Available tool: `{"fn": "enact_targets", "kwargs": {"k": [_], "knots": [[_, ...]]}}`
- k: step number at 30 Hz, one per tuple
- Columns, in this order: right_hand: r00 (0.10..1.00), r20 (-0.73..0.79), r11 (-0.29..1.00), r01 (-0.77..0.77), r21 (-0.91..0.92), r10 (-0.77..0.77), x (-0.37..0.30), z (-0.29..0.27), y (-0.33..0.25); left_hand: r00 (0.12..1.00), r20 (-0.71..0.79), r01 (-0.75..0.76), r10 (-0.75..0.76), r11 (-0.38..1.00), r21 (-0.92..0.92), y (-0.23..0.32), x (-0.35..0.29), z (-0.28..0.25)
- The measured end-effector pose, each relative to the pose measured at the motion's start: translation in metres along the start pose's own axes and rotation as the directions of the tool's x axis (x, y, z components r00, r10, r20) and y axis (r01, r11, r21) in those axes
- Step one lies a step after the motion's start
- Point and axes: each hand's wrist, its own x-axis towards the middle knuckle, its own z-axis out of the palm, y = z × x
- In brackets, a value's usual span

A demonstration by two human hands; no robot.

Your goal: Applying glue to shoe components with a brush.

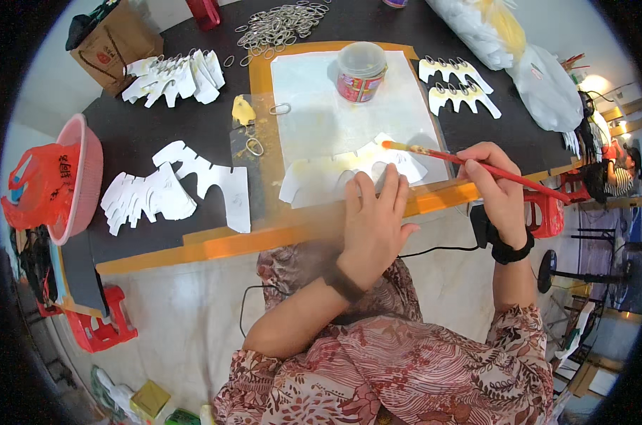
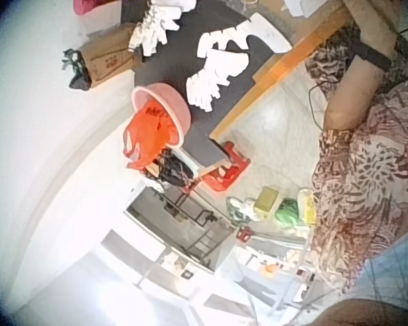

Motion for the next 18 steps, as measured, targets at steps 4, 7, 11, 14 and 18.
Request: {"fn": "enact_targets", "kwargs": {"k": [4,7,11,14,18], "knots": [[0.999,0.034,0.999,0.040,0.014,-0.041,-0.0007,0.0040,-0.0015,1.000,-0.003,0.005,-0.005,1.000,0.009,0.0006,-0.0001,0.0026],[0.999,0.030,1.000,0.024,-0.015,-0.024,-0.0009,0.0021,-0.0029,1.000,0.004,0.007,-0.007,1.000,0.013,0.0002,0.0004,0.0005],[0.999,-0.016,0.999,0.031,0.033,-0.031,-0.0019,0.0013,-0.0014,1.000,0.003,-0.004,0.004,1.000,0.013,-0.0002,0.0001,-0.0003],[0.998,0.026,0.998,0.048,0.048,-0.049,-0.0044,0.0065,-0.0007,1.000,0.014,0.005,-0.005,1.000,0.014,0.0014,0.0008,-0.0010],[0.999,0.022,0.999,0.025,-0.028,-0.024,-0.0024,0.0036,0.0010,1.000,-0.001,-0.003,0.003,1.000,0.028,0.0007,0.0009,-0.0003]]}}
